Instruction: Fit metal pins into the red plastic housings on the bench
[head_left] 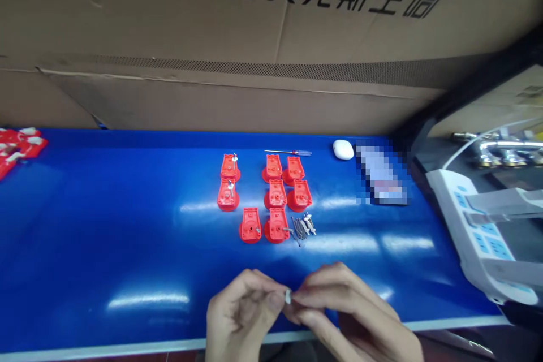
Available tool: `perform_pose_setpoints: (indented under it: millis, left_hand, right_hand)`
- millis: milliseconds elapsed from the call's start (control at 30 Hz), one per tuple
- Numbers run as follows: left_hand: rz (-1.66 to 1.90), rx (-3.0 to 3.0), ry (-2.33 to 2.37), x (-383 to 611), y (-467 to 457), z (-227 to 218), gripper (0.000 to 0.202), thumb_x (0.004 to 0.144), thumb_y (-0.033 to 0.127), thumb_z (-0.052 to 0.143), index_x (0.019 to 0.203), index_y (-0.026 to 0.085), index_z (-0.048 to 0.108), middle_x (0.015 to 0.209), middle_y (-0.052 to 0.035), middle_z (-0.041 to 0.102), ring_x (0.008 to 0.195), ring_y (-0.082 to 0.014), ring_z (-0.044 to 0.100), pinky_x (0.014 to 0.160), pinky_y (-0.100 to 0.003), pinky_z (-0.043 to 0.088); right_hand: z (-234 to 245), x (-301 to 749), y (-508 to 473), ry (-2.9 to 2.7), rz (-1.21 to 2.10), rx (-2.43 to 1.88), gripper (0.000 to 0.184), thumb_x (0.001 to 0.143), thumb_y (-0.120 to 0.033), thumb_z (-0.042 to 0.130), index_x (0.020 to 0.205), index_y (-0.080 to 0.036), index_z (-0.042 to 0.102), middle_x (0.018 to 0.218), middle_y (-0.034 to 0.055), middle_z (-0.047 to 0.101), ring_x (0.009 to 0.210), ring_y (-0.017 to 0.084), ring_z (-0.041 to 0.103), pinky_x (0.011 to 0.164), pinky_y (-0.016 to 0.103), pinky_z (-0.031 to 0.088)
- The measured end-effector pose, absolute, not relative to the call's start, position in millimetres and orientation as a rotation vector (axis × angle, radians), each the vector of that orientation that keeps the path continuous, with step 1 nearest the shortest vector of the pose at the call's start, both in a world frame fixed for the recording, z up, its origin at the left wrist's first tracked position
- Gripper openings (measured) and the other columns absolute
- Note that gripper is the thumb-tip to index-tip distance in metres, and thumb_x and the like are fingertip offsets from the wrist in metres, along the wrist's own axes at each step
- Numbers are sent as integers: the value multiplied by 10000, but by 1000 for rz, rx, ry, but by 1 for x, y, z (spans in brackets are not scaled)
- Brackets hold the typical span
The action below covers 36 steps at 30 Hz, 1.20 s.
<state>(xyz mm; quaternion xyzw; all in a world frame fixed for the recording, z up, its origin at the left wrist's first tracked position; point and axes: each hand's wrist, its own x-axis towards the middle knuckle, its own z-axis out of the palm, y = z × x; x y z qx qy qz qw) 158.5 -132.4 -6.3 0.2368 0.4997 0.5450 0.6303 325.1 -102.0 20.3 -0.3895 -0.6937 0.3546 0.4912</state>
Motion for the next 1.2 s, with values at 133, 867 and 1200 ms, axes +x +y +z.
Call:
perform_pose_setpoints:
  millis: [133, 867, 1200]
  left_hand:
    - [1249, 438, 1121, 164, -126, -2, 416, 905, 519, 903, 775, 160, 739, 754, -24, 709, 651, -136, 658, 709, -239, 585]
    - [1306, 1007, 1511, 178, -110, -1, 216, 997, 357, 798, 1176, 236, 815, 744, 36, 758, 573, -118, 708, 636, -203, 620]
    - [1326, 1427, 1720, 183, -87, -14, 260, 1016, 221, 756, 1246, 281, 861, 698, 43, 781, 436, -82, 632, 472, -167, 541]
  right_hand:
    - [14, 323, -99, -1652, 893, -954, 279, 971, -39, 746, 1144, -253, 791, 962, 31, 789, 820, 169, 768, 667, 263, 653]
    - [14, 345, -53, -1703, 658, -1159, 176, 1008, -152, 781, 1107, -298, 794, 1057, -6, 823, 975, 172, 781, 830, 288, 620]
    - [8, 338, -48, -1758, 649, -1161, 180, 1018, -142, 770, 1136, -278, 781, 1071, -6, 842, 947, 159, 802, 840, 276, 626]
